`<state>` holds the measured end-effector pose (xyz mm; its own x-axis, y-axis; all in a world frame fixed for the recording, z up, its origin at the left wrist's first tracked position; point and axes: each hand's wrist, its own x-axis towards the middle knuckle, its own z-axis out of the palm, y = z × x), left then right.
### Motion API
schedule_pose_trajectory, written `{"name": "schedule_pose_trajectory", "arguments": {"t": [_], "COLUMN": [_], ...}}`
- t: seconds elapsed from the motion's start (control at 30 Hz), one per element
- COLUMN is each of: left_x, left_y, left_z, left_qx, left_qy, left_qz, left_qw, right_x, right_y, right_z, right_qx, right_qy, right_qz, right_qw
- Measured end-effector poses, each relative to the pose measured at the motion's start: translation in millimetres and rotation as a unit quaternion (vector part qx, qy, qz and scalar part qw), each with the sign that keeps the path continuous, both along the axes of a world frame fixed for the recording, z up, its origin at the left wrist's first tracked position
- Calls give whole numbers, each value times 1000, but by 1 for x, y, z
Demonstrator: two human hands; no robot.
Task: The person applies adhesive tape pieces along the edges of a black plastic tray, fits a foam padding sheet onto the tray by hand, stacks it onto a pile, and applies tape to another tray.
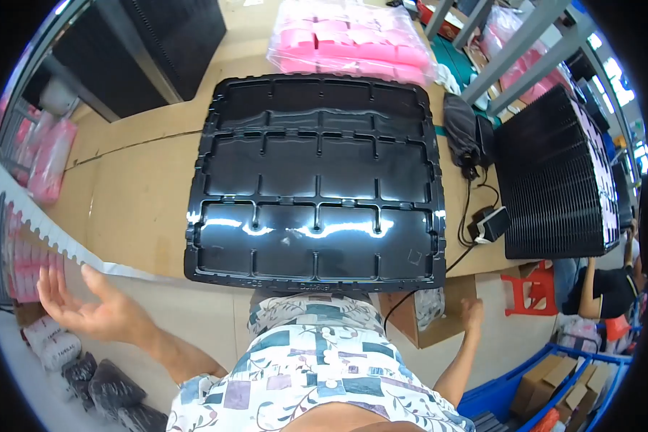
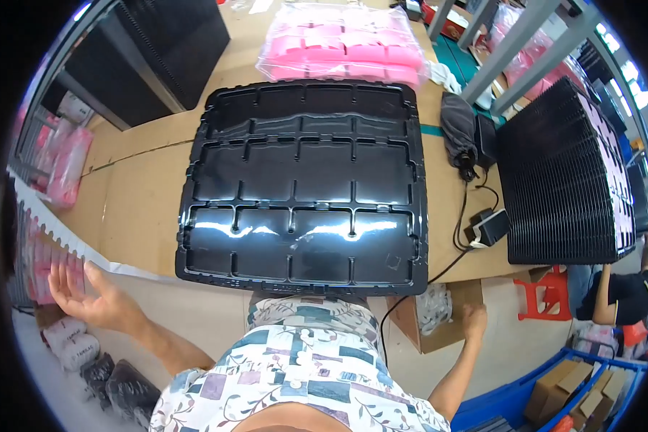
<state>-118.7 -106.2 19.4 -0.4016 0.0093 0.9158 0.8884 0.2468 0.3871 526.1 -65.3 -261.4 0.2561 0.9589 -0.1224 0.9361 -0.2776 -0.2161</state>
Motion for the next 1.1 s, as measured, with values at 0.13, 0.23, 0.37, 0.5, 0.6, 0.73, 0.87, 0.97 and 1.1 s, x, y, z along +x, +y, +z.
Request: {"name": "schedule_pose_trajectory", "arguments": {"t": [0.13,0.23,0.37,0.5,0.6,0.73,0.87,0.97,1.1], "left_x": [62,58,18,-4,-4,-12,-12,-13,-4], "left_y": [73,195,353,406,400,405,403,400,379], "left_z": [47,51,-2,-44,-44,-40,-29,-33,-49], "left_qx": [-242,-356,-449,-547,-534,-534,-525,-511,-391], "left_qy": [195,205,170,161,157,153,112,57,125], "left_qz": [-379,-400,-383,-282,-289,-296,-306,-352,-381], "left_qw": [872,819,789,772,779,777,787,782,829], "right_x": [71,20,-102,-202,-257,-350,-409,-421,-421], "right_y": [-14,17,60,121,196,328,415,443,465], "right_z": [-84,9,171,267,294,283,249,242,254], "right_qx": [-99,-79,113,203,264,324,288,190,170], "right_qy": [-218,-153,90,215,189,150,56,62,181], "right_qz": [13,-15,143,314,443,495,469,480,468], "right_qw": [971,985,979,902,836,792,833,854,848]}}
